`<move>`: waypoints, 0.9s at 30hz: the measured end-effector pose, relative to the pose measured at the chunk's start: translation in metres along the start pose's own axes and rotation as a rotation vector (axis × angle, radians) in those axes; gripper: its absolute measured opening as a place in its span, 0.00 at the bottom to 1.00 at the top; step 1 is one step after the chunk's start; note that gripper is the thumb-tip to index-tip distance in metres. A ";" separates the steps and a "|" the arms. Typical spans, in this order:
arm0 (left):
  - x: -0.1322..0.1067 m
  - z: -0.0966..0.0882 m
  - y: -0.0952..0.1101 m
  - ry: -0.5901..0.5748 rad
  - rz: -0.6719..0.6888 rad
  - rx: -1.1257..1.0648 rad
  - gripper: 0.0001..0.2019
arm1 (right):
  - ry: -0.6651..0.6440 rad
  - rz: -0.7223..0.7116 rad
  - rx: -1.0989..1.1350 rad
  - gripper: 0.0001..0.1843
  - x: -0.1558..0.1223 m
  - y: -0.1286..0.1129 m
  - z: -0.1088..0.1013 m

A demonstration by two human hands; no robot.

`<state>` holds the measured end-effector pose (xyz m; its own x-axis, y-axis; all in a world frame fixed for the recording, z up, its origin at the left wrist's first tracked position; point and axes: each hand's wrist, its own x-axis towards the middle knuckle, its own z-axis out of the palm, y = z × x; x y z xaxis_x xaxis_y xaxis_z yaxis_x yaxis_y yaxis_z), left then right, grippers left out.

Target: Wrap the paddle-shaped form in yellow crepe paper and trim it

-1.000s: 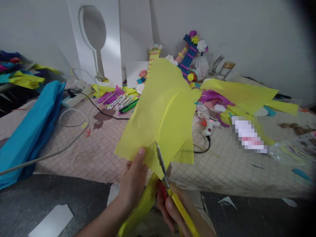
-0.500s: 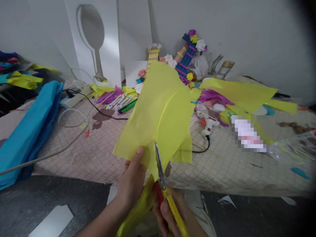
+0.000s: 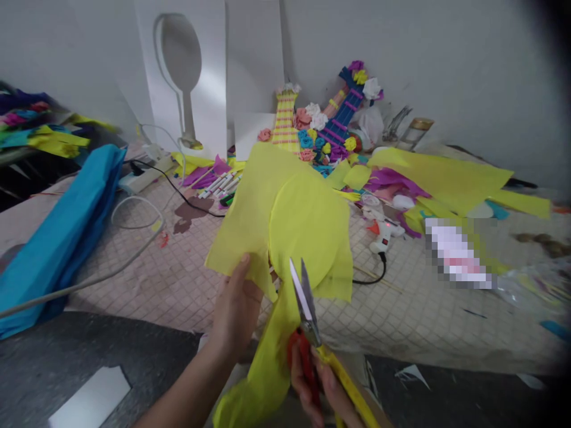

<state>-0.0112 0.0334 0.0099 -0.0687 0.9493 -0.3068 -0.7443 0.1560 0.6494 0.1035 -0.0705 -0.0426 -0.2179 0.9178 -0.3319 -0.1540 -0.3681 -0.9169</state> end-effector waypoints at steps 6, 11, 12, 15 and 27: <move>0.004 -0.004 -0.001 -0.006 -0.029 -0.018 0.07 | 0.326 -0.033 -0.115 0.19 -0.007 0.011 -0.010; 0.001 -0.005 -0.004 0.010 -0.018 -0.079 0.09 | 0.582 -0.120 -0.092 0.20 0.001 0.017 0.010; -0.001 -0.005 -0.004 0.031 -0.021 -0.092 0.08 | 0.594 -0.133 -0.085 0.19 0.002 0.017 0.012; -0.005 -0.012 0.000 0.024 -0.017 -0.124 0.06 | 0.618 -0.164 -0.081 0.17 -0.002 0.011 0.005; 0.019 -0.044 0.024 -0.125 -0.255 0.279 0.13 | 0.549 -0.069 -0.294 0.17 -0.021 -0.017 -0.057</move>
<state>-0.0590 0.0432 -0.0109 0.1891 0.8939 -0.4063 -0.5171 0.4424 0.7327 0.1652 -0.0750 -0.0327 0.3222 0.9093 -0.2633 0.1385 -0.3204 -0.9371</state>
